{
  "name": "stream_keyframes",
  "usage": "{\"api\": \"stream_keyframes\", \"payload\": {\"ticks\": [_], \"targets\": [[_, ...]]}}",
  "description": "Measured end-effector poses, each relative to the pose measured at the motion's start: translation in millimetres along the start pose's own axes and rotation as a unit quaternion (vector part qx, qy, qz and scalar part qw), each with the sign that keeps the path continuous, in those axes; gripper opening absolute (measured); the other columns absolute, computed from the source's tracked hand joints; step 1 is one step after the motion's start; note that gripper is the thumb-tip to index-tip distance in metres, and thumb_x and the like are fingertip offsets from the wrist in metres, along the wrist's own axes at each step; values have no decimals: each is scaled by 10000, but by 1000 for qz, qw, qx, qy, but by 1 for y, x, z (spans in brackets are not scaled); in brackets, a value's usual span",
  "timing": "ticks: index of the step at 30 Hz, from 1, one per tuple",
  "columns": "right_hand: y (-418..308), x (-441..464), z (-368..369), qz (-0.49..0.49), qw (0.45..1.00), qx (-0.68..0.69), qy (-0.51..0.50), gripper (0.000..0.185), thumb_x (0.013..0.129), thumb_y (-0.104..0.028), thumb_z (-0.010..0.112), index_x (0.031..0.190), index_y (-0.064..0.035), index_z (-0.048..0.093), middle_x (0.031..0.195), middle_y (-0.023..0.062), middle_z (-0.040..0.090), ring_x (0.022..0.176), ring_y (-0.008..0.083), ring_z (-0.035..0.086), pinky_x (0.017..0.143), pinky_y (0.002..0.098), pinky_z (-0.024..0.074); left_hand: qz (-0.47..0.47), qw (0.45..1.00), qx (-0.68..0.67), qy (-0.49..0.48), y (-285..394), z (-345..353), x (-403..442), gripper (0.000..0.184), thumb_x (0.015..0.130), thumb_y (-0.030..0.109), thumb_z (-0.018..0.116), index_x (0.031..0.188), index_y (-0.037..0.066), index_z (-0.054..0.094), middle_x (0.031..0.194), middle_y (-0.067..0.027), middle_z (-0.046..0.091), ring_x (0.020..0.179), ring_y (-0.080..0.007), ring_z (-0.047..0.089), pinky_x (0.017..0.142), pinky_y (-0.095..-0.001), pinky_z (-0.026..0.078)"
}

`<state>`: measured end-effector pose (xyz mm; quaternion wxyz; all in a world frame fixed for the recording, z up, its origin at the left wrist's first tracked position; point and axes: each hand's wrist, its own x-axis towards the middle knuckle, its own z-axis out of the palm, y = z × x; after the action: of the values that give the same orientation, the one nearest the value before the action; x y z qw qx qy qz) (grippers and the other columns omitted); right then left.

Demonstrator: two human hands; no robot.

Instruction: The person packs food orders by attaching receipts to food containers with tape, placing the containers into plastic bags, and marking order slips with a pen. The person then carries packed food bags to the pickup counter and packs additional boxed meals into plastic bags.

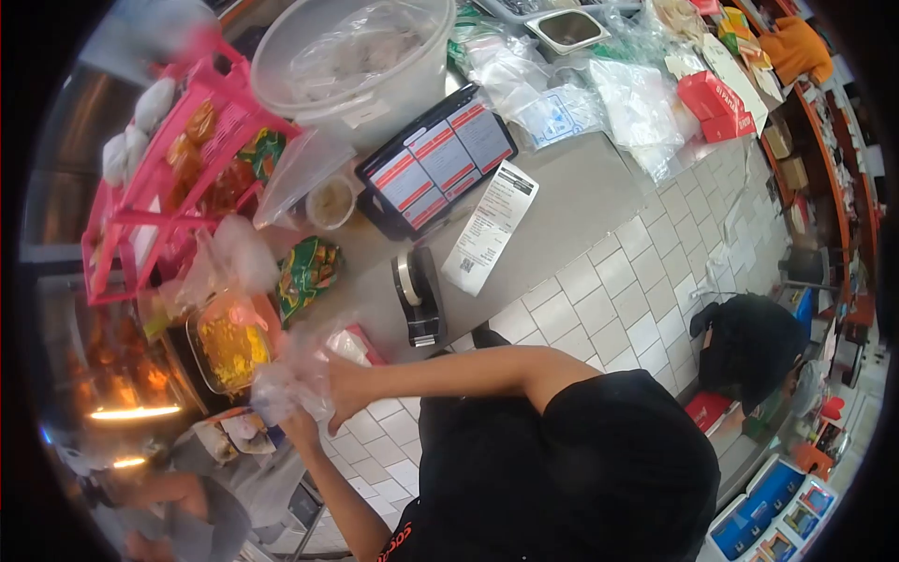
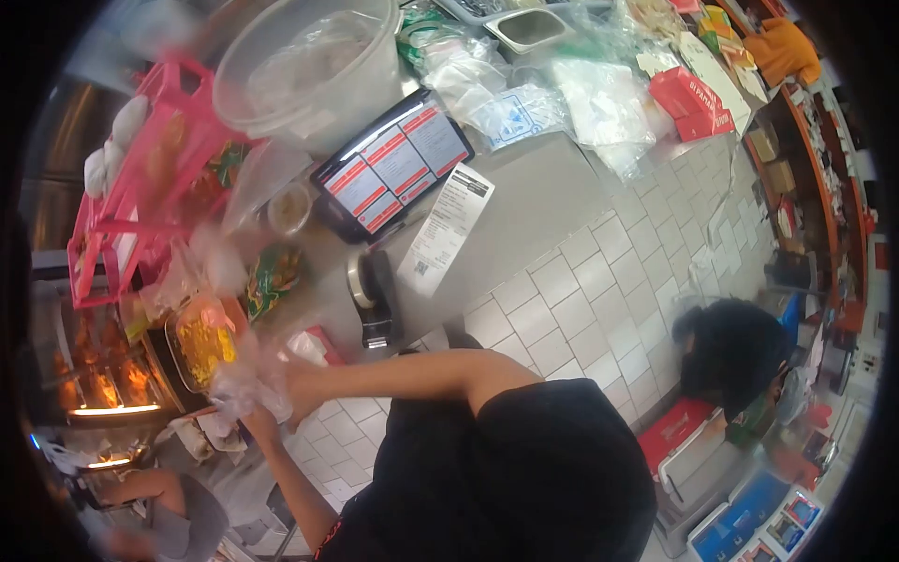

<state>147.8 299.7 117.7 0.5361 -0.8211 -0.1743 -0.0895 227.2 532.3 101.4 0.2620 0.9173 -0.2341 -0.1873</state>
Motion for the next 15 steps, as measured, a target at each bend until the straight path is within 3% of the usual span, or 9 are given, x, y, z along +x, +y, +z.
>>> {"api": "stream_keyframes", "payload": {"ticks": [2,5,9,11,12,14,15], "targets": [[8,16,17,42,999,17,3,844,661,-392,756,1389,-95,447,1446,168,405,1353,330,358,1082,602,217,-20,1000,11,-6,-1,2,1,894,560,375,907,1249,-42,518,1180,-167,601,1090,-274,563,948,-394,435],[35,17,27,5,996,24,84,724,711,-284,680,1382,-113,467,1432,155,426,1310,322,417,1013,581,302,-65,997,34,-22,-5,-8,-5,859,570,381,903,1223,-45,542,1161,-170,616,1069,-274,579,937,-397,441],[34,16,21,-47,973,-31,226,742,717,-262,663,1405,-98,438,1427,155,430,1310,320,423,1021,583,316,-148,979,114,-78,8,-9,-13,814,583,389,897,1190,-48,575,1137,-174,636,1042,-274,600,922,-402,450],[34,22,22,56,995,25,79,793,708,-277,673,1429,-90,399,1439,158,415,1347,321,374,1057,593,282,-165,948,225,-152,39,5,-2,787,594,388,893,1175,-46,586,1109,-174,653,1012,-275,618,906,-401,459],[34,24,24,107,993,54,3,819,704,-284,679,1441,-86,380,1445,159,407,1365,321,349,1075,597,265,-178,961,138,-163,35,10,2,788,598,402,887,1176,-42,588,1104,-187,658,1026,-285,621,909,-402,461],[33,22,16,93,994,56,25,870,697,-320,692,1457,-81,342,1455,177,382,1385,338,309,1099,605,222,-203,962,-42,-179,13,28,8,790,606,432,876,1177,-34,592,1093,-215,668,1056,-305,629,914,-405,467],[33,22,13,85,994,55,36,896,693,-338,698,1465,-79,323,1460,186,369,1395,346,288,1112,609,201,-121,985,-21,-119,0,37,7,756,632,437,852,1182,-15,598,1081,-205,675,1062,-305,629,912,-406,471]]}}
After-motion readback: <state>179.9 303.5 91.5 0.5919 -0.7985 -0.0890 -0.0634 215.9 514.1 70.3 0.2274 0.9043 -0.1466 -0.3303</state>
